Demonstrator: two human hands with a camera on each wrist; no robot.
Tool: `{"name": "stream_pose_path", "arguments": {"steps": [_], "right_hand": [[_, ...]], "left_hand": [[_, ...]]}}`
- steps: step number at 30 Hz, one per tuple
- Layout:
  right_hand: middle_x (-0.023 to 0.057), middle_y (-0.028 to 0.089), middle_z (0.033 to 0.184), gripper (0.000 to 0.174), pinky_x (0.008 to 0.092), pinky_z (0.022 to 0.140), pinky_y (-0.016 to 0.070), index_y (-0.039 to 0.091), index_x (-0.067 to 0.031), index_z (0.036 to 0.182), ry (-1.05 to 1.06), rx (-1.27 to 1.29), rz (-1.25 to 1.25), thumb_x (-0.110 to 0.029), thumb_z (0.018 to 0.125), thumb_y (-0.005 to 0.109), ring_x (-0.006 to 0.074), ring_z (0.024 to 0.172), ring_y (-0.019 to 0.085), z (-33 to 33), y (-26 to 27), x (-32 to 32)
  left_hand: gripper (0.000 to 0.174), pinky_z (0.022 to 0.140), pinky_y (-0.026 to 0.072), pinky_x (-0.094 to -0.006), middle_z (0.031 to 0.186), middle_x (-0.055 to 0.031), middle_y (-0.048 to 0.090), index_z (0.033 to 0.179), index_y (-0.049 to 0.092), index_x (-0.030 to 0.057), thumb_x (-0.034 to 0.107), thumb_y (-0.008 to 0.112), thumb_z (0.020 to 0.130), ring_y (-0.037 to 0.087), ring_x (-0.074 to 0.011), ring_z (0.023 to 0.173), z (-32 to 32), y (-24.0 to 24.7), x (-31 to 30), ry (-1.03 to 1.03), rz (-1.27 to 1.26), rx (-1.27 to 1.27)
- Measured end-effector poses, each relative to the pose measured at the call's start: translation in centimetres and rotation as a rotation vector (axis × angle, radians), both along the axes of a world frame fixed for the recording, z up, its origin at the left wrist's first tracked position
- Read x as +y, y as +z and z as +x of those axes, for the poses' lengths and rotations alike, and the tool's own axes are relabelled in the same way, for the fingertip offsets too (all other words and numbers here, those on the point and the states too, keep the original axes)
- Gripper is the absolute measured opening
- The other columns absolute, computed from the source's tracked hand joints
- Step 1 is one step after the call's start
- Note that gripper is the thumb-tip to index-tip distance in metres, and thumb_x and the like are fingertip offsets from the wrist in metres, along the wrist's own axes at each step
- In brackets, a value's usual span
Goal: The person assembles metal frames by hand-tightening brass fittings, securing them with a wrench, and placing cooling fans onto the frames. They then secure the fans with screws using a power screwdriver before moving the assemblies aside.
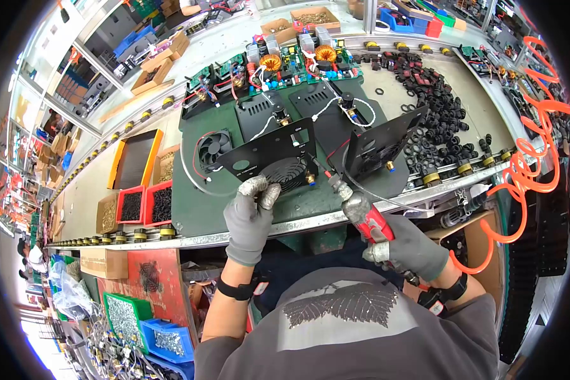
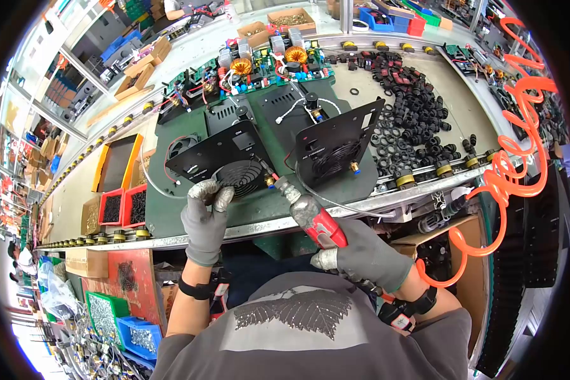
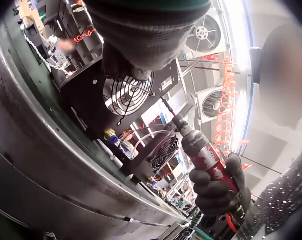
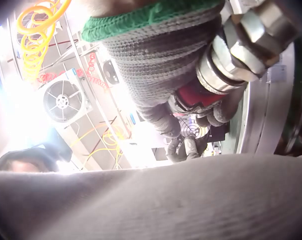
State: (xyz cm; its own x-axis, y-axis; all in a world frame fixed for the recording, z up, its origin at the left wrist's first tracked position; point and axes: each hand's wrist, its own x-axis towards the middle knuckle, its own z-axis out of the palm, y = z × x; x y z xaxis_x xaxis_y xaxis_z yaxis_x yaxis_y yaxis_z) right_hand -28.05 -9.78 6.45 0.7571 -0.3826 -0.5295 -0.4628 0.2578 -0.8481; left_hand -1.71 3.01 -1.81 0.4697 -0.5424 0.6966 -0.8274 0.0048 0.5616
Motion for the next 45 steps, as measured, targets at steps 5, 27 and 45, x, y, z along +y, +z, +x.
{"name": "stream_pose_path", "arguments": {"steps": [5, 27, 45], "right_hand": [[-0.0024, 0.047, 0.074, 0.032, 0.0282, 0.063, 0.0385, 0.053, -0.0045, 0.087, 0.014, -0.028, -0.052, -0.019, 0.076, 0.079, 0.009, 0.069, 0.042, -0.2, -0.6, 0.0], [0.0061, 0.06, 0.077, 0.038, 0.0273, 0.057, 0.0486, 0.058, -0.0009, 0.101, -0.098, 0.018, 0.221, -0.026, 0.075, 0.07, 0.0146, 0.061, 0.06, 0.6, 2.3, 1.3], [0.0054, 0.058, 0.079, 0.035, 0.0275, 0.054, 0.0482, 0.058, -0.0001, 0.099, -0.166, 0.158, 0.115, -0.011, 0.07, 0.073, 0.0143, 0.064, 0.06, 2.2, 3.1, 1.2]], "left_hand": [[0.028, 0.059, 0.0525, -0.0307, 0.083, -0.0095, 0.069, 0.096, 0.063, 0.0053, 0.009, 0.084, 0.077, 0.066, -0.0223, 0.064, 0.1, -0.1, -0.6, 0.005, -0.067, -0.009], [0.049, 0.067, 0.0477, -0.0285, 0.087, -0.0035, 0.064, 0.107, 0.064, 0.0001, 0.022, 0.09, 0.071, 0.056, -0.0116, 0.076, 0.7, 3.8, 0.1, -0.013, 0.107, 0.317], [0.032, 0.086, 0.0526, -0.0422, 0.108, -0.0157, 0.07, 0.112, 0.067, 0.0103, 0.014, 0.066, 0.081, 0.066, -0.0343, 0.102, 21.7, 2.9, -4.3, 0.313, 0.763, 0.011]]}}
